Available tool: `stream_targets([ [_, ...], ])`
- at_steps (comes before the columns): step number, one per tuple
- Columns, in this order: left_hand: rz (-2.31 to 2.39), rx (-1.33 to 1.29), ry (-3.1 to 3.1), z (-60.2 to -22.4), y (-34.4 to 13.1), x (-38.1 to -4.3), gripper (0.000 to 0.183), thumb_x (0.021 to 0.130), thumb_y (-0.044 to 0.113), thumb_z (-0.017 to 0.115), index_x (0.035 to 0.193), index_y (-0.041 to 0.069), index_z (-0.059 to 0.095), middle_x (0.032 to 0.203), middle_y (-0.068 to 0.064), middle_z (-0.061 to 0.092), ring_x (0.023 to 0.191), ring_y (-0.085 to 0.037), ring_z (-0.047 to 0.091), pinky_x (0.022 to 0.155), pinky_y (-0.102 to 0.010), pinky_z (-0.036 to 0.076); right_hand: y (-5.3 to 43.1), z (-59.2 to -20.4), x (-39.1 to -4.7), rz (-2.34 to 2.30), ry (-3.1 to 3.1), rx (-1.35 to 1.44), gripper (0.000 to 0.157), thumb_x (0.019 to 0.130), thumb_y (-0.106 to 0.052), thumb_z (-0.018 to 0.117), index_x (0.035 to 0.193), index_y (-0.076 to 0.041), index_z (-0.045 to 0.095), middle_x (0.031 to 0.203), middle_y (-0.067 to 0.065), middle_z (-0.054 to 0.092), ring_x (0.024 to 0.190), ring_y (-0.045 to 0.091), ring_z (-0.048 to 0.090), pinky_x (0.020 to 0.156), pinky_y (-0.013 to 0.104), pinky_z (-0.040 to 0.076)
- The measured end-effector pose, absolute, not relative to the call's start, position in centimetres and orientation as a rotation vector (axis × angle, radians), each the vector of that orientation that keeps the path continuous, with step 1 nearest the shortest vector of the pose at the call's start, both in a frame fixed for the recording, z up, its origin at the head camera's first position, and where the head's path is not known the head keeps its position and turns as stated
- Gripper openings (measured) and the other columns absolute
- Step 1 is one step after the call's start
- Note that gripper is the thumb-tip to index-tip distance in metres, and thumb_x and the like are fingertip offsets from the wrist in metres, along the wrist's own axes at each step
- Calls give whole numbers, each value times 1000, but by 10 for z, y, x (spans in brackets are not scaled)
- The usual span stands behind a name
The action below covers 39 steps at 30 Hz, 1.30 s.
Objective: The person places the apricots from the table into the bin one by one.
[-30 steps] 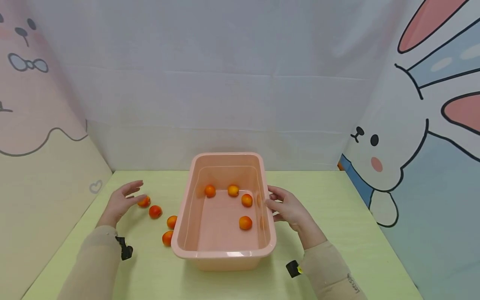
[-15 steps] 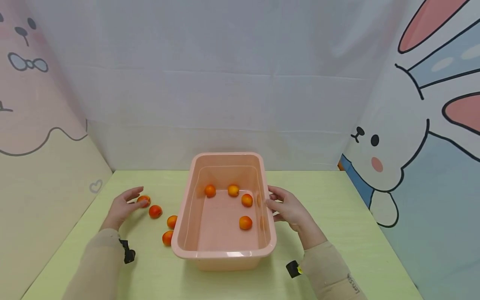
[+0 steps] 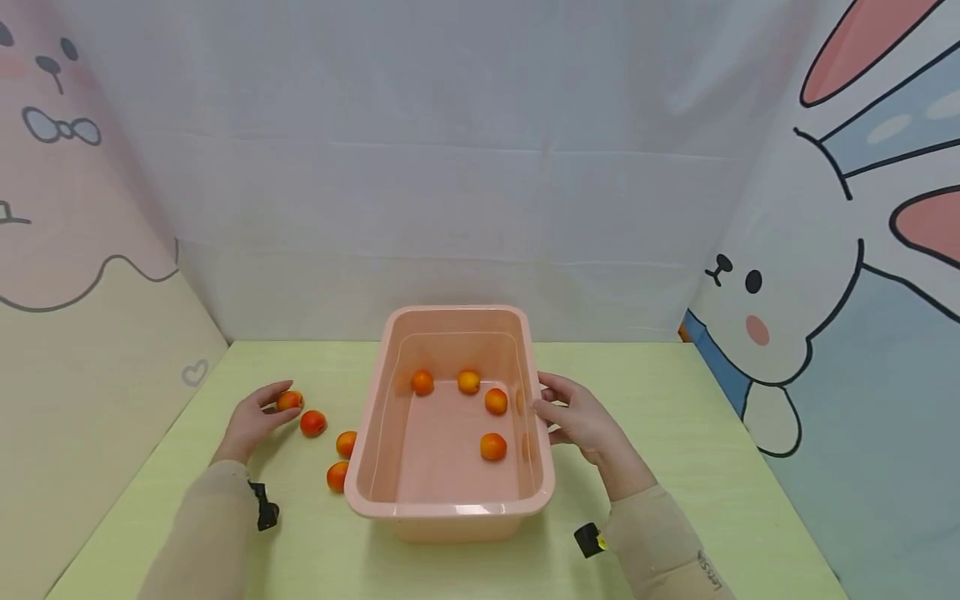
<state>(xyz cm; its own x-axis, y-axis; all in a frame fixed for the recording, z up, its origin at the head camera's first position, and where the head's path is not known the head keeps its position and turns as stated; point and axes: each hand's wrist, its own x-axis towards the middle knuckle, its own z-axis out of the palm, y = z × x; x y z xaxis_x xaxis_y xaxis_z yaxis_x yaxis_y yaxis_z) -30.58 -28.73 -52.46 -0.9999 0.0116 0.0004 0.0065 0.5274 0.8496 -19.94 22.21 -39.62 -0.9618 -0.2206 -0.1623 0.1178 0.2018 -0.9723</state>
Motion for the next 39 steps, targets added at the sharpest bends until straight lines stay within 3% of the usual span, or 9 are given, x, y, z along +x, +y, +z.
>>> stream_targets([
  [12, 1487, -59, 2789, -528, -283, -306, 55, 85, 15, 68, 134, 3, 46, 129, -21, 47, 114, -36, 43, 101, -49, 33, 223, -396, -200, -1834, 2199, -85, 59, 94, -15, 55, 143, 0, 27, 105, 14, 38, 78, 19, 56, 65, 33, 56],
  [24, 1528, -72, 2794, -524, -289, -302, 52, 81, 24, 73, 124, 1, 55, 120, -21, 52, 106, -33, 48, 95, -45, 40, 223, -395, -199, -1821, 2212, -75, 59, 93, -15, 56, 143, 0, 28, 106, 15, 39, 78, 20, 55, 65, 34, 56],
  [31, 1560, 26, 2842, -506, -290, -303, 51, 80, 27, 73, 122, 1, 58, 119, -19, 56, 105, -31, 53, 77, -14, 43, 225, -397, -199, -1844, 2194, -97, 60, 93, -16, 56, 143, 1, 28, 106, 16, 38, 79, 20, 55, 66, 35, 56],
  [39, 1543, 55, 2898, -484, -287, -306, 50, 80, 32, 72, 120, 5, 59, 118, -16, 57, 103, -30, 54, 73, -11, 44, 223, -397, -199, -1856, 2186, -84, 60, 93, -15, 56, 143, 0, 28, 106, 15, 39, 78, 19, 56, 66, 35, 56],
])
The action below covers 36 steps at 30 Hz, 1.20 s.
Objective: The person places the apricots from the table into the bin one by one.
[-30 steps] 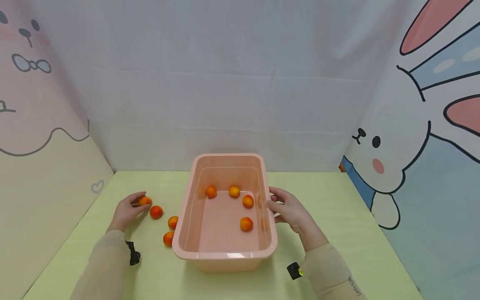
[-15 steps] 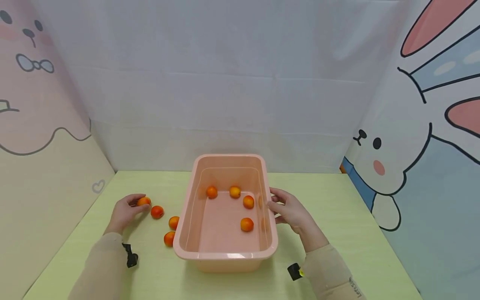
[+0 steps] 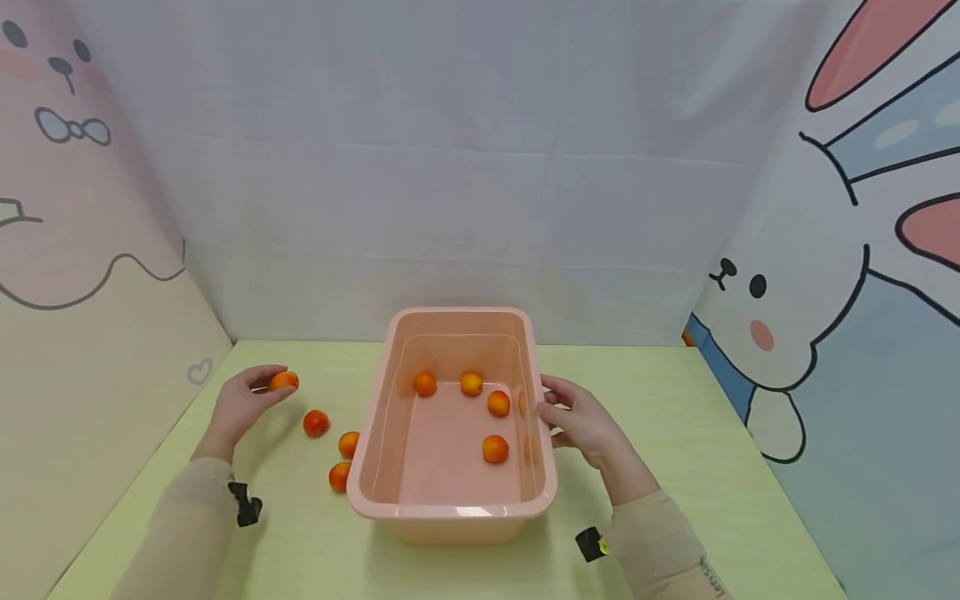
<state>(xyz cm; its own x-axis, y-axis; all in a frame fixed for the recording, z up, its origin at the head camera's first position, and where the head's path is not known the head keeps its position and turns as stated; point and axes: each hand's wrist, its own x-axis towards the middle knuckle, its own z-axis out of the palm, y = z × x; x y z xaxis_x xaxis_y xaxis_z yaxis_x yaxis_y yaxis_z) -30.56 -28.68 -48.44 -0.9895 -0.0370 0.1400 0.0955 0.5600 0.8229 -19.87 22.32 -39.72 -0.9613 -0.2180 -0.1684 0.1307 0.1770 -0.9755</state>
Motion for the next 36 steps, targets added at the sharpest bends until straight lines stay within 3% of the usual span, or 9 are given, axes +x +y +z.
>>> stream_targets([
  [11, -1380, -181, -2633, -453, -266, -307, 51, 78, 38, 72, 119, 9, 60, 113, -12, 57, 98, -28, 57, 72, -12, 47, 223, -397, -199, -1845, 2206, -71, 60, 93, -15, 57, 143, 0, 28, 107, 16, 39, 78, 20, 55, 65, 34, 55],
  [25, -1478, -385, -2496, -392, -225, -301, 47, 78, 26, 75, 119, 6, 60, 112, -12, 57, 97, -29, 60, 73, -16, 50, 224, -398, -199, -1848, 2198, -85, 60, 93, -16, 56, 143, -1, 28, 109, 16, 40, 80, 21, 55, 66, 34, 55],
  [36, -1521, -528, -2395, -338, -188, -299, 43, 77, 23, 76, 115, 12, 63, 109, -3, 58, 93, -19, 61, 75, -20, 51, 223, -398, -199, -1855, 2183, -88, 59, 93, -17, 56, 143, -1, 28, 107, 15, 40, 78, 19, 55, 64, 32, 55],
])
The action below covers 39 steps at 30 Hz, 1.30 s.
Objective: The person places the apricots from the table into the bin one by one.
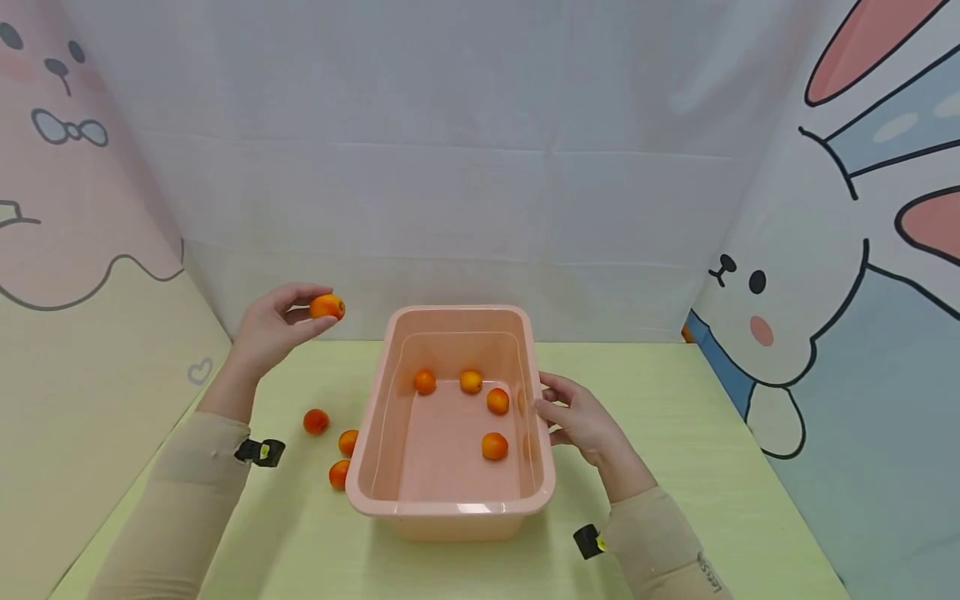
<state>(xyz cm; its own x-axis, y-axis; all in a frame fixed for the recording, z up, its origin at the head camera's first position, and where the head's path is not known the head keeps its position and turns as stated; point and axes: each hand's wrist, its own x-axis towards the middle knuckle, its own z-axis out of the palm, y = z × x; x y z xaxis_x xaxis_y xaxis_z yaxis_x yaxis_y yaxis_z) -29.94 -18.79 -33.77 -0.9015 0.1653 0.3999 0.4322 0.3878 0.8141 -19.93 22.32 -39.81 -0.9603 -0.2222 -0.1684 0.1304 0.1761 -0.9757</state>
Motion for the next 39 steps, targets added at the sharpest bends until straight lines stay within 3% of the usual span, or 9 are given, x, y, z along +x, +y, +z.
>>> stream_targets([
  [8, -1548, -683, -2301, -305, -155, -292, 41, 77, 17, 76, 115, 10, 64, 109, -2, 57, 92, -16, 60, 81, -22, 50, 223, -400, -200, -1860, 2177, -93, 59, 93, -17, 56, 143, -1, 28, 107, 15, 40, 78, 19, 55, 64, 32, 55],
  [13, -1568, -784, -2217, -274, -130, -276, 39, 77, 3, 73, 114, -1, 62, 109, -10, 58, 93, -20, 59, 84, -25, 49, 223, -399, -198, -1848, 2191, -77, 60, 93, -17, 56, 143, -1, 28, 107, 15, 40, 78, 20, 55, 65, 33, 55],
  [23, -1654, -877, -2164, -249, -92, -278, 38, 78, 0, 71, 114, -6, 60, 110, -14, 58, 94, -24, 59, 85, -31, 50, 224, -397, -197, -1870, 2172, -118, 59, 94, -16, 54, 143, 1, 26, 106, 16, 41, 78, 17, 56, 64, 32, 55],
  [39, -1750, -923, -2376, -282, -40, -311, 35, 79, 21, 75, 111, 14, 64, 105, 1, 60, 91, -18, 60, 78, -27, 52, 222, -395, -197, -1856, 2183, -88, 59, 94, -16, 55, 143, 0, 27, 108, 16, 40, 80, 19, 55, 65, 32, 55],
])
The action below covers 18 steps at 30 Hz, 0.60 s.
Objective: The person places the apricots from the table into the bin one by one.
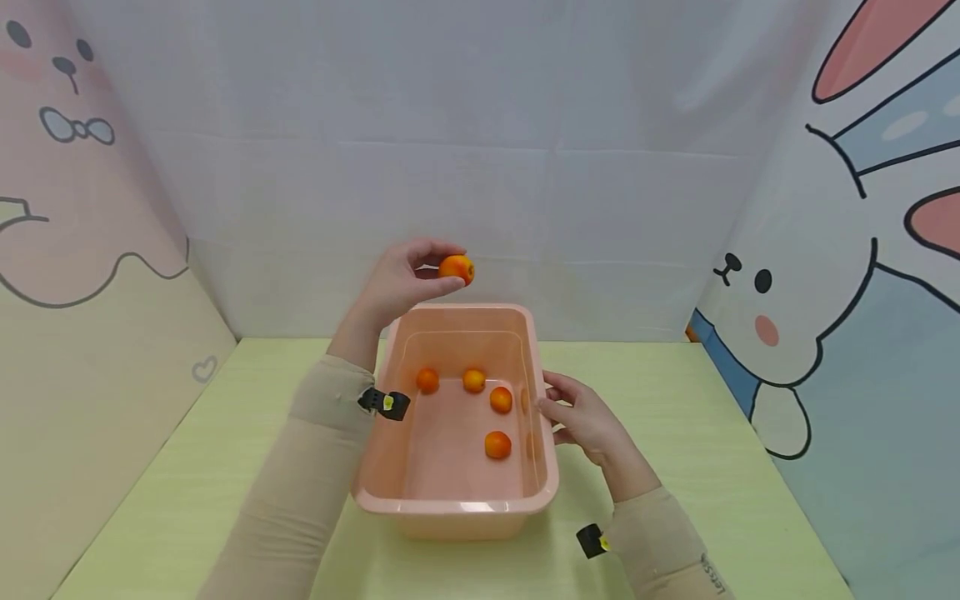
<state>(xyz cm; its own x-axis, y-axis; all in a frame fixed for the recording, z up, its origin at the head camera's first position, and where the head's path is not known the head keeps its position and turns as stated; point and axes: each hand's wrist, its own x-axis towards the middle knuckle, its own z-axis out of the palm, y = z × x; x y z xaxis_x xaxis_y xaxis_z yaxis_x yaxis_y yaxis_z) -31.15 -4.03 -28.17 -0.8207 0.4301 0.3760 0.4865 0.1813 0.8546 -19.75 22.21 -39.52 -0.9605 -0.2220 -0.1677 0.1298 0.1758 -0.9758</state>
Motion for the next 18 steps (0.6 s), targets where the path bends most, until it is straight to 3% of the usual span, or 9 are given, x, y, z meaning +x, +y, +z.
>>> stream_targets([
  [18, -1773, -805, -2734, -346, -16, -332, 32, 79, 17, 74, 109, 14, 65, 102, 0, 62, 93, -19, 56, 83, -27, 48, 225, -398, -199, -1872, 2170, -100, 61, 93, -19, 56, 143, 0, 27, 107, 15, 40, 80, 19, 54, 66, 32, 55],
])
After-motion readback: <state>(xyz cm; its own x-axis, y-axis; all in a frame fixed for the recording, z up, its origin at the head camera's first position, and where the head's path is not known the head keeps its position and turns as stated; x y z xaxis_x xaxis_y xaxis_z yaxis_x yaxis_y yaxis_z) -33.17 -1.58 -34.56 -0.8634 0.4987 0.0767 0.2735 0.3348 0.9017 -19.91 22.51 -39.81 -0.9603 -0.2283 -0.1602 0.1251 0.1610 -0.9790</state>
